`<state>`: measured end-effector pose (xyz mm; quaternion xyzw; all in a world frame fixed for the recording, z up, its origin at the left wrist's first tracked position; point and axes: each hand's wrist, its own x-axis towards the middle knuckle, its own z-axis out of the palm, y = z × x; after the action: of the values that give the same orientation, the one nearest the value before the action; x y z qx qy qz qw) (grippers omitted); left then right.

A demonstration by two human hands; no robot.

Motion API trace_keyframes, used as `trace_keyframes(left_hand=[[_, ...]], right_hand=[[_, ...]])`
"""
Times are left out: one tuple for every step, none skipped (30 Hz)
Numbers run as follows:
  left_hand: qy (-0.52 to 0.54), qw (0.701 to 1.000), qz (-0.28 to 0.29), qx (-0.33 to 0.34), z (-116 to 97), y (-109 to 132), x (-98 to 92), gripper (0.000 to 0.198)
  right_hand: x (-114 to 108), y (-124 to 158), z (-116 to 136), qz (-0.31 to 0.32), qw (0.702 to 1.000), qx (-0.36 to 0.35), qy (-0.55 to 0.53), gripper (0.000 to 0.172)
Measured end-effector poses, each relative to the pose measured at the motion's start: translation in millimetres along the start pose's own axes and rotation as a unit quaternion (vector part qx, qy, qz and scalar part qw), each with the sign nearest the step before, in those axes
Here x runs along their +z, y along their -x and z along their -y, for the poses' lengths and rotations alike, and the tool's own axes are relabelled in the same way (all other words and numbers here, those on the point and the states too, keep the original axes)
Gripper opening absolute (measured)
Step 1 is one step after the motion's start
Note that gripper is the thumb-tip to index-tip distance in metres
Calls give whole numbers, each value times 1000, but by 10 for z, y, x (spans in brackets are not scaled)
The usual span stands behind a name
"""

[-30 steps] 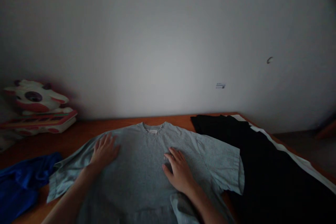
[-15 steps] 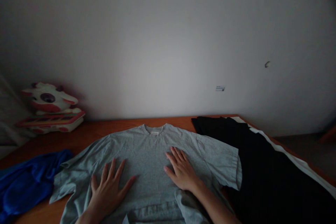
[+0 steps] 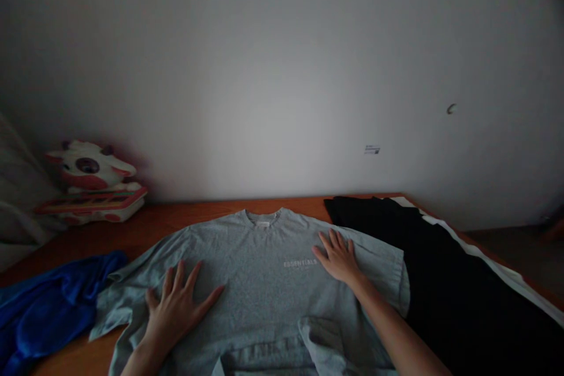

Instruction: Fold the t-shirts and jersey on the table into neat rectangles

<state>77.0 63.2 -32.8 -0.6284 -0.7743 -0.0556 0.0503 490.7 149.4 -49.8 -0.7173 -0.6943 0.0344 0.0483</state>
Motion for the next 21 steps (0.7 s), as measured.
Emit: trace_keyframes(left_hand=[[0,1000,2,-5,-24,7,-21,88],[2,1000,3,-9,-44,10,-38,91],[5,1000,4,-13,-56,10,-51,94],[9,1000,6,-15,-58,5,-59,97],[15,1000,7,-19,-49,-3,-64,98],[24,999,7,-22,-26,-14,-68,96],[35,999,2,-25,13,-27,-75,92],[47,998,-10,-28,67,-42,-89,85],[58,997,-26,-33,137,-57,-112,78],[69,996,-44,-42,220,-69,-145,72],[78,994,-61,-55,313,-79,-190,68],[84,991,-75,-74,414,-85,-242,65],[87,988,-85,-99,518,-89,-298,64],[87,984,-91,-126,622,-93,-353,64],[83,981,-93,-150,722,-98,-401,64],[74,979,-94,-166,817,-108,-440,63],[62,980,-88,-167,906,-125,-467,61],[49,984,-79,-154,989,-149,-483,58],[38,989,-66,-130,1065,-180,-491,54],[28,993,-53,-102,1138,-217,-493,50],[17,996,-44,-80,1208,-258,-492,47]], right_hand=[[5,-19,-25,5,1000,-7,3,67],[4,-33,-43,8,1000,-14,5,68],[-3,-45,-55,11,1000,-21,6,69],[-15,-52,-64,14,999,-28,6,69],[-29,-56,-68,16,999,-35,5,69],[-43,-55,-68,18,999,-40,3,68],[-54,-49,-62,16,999,-42,2,68],[-59,-37,-46,8,999,-41,2,67],[-57,-21,-19,-5,999,-38,5,66],[-45,1,21,-24,999,-36,7,64],[-22,26,75,-46,998,-38,6,61],[9,54,141,-72,996,-46,0,58],[48,85,218,-98,993,-58,-13,56],[93,119,301,-123,989,-75,-33,53],[141,154,387,-147,983,-94,-58,51],[189,190,469,-172,975,-113,-85,49],[235,226,544,-194,966,-132,-112,47],[276,261,607,-213,956,-150,-137,45],[312,293,655,-226,946,-168,-159,43],[341,322,689,-233,938,-185,-177,41],[362,347,709,-236,932,-199,-190,39]])
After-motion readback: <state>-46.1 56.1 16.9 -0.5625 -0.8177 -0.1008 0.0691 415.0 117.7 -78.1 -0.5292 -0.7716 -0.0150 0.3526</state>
